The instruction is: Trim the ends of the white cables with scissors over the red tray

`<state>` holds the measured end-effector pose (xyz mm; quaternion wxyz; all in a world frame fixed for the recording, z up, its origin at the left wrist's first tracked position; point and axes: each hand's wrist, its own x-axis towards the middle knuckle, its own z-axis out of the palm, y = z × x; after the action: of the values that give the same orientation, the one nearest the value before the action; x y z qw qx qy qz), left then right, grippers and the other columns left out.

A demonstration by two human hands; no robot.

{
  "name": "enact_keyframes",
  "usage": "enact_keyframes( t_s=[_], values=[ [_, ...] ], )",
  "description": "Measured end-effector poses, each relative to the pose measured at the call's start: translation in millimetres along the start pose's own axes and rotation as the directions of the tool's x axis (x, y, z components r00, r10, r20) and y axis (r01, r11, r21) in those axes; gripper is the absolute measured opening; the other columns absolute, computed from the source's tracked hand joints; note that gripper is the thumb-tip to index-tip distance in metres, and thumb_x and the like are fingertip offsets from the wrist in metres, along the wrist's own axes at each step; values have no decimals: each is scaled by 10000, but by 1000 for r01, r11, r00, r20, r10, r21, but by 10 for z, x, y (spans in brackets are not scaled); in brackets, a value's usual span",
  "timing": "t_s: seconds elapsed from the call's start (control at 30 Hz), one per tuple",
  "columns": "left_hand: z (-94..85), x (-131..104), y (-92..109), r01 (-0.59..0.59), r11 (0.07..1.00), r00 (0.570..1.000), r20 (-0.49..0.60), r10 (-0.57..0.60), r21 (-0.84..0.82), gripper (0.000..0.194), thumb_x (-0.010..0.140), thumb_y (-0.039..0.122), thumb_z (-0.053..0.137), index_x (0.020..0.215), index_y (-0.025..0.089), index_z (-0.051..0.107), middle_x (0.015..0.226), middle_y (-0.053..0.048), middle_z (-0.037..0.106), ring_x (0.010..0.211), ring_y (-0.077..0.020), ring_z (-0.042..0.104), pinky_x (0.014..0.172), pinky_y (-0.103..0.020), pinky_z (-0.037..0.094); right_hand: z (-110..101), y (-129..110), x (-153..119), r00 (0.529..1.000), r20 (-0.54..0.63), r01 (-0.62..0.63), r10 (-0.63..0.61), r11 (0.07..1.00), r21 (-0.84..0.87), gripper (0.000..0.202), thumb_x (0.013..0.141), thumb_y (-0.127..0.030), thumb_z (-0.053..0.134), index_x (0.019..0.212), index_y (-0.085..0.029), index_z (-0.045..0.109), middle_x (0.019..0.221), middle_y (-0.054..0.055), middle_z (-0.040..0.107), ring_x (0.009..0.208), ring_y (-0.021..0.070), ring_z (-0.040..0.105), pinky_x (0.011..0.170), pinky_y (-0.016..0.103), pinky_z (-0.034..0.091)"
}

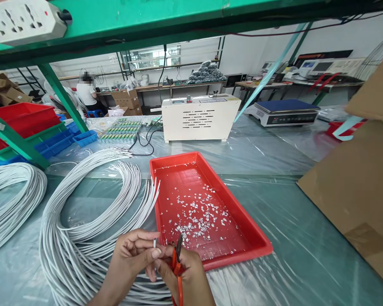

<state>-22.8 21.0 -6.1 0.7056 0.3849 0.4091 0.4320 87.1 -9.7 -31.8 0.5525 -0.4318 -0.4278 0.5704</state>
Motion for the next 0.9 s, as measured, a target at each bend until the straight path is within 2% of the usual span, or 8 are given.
enact_keyframes(
  t_s=[0.13, 0.27, 0.33, 0.37, 0.47, 0.53, 0.6, 0.9],
  values=[
    [-6, 12, -38, -3, 1000, 1000, 13, 4, -30, 322, 544, 278, 804, 761, 86, 663, 526, -39, 702, 336, -94, 588, 343, -141, 475, -51, 72, 21, 999, 31, 41, -38, 994, -100, 267, 689, -429, 652, 577, -187, 658, 464, -10, 546, 446, 129, 509, 455, 230, 401],
    [-10, 26, -52, -16, 999, 1000, -9, 16, -50, 277, 544, 233, 806, 739, 92, 669, 537, -32, 702, 346, -107, 605, 348, -146, 479, -242, -62, -4, 996, 26, 84, -80, 923, -375, 287, 762, -411, 559, 592, -183, 597, 522, -3, 580, 483, 133, 512, 476, 231, 384],
    [-10, 30, -50, -9, 999, 1000, -24, 8, -40, 255, 542, 212, 807, 725, 95, 672, 527, -15, 693, 339, -101, 602, 349, -142, 481, -358, -166, -14, 986, -24, 115, -163, 786, -607, 264, 788, -363, 527, 591, -188, 535, 540, -7, 549, 511, 134, 493, 491, 232, 370],
    [-11, 32, -49, 0, 999, 1000, -23, -1, -32, 251, 541, 204, 807, 724, 95, 674, 530, -14, 693, 339, -101, 602, 351, -146, 487, -407, -212, -13, 969, -39, 141, -245, 674, -726, 219, 768, -339, 548, 609, -193, 507, 559, -9, 536, 526, 140, 487, 497, 237, 363],
    [-18, 38, -56, 19, 1000, 1000, 0, -19, -9, 241, 554, 194, 799, 737, 92, 681, 559, -34, 709, 354, -111, 611, 360, -164, 508, -492, -298, 6, 874, 49, 241, -484, 345, -907, 191, 668, -265, 613, 633, -209, 434, 564, -32, 501, 532, 146, 476, 622, 286, 391],
    [-20, 39, -65, 23, 1000, 1000, 11, -23, -4, 236, 546, 184, 802, 730, 90, 688, 574, -43, 716, 361, -113, 614, 361, -167, 514, -505, -312, 19, 812, 122, 290, -570, 213, -933, 174, 672, -249, 589, 620, -210, 427, 538, -48, 490, 505, 137, 475, 759, 345, 371],
    [-18, 37, -74, 25, 1000, 1000, 12, -25, -7, 218, 530, 175, 807, 694, 91, 691, 566, -40, 715, 353, -110, 609, 355, -164, 513, -508, -307, 20, 783, 159, 305, -601, 149, -941, 151, 717, -260, 553, 611, -207, 460, 512, -55, 495, 477, 127, 476, 837, 380, 324],
    [-11, 18, -106, 40, 999, 998, 41, -41, 18, 167, 551, 161, 793, 672, 97, 696, 546, -42, 711, 349, -96, 597, 346, -141, 497, -517, -321, -23, 789, 236, 316, -568, 44, -948, 279, 793, -304, 501, 537, -194, 499, 458, -52, 497, 431, 98, 425, 878, 373, 289]
  ],
)
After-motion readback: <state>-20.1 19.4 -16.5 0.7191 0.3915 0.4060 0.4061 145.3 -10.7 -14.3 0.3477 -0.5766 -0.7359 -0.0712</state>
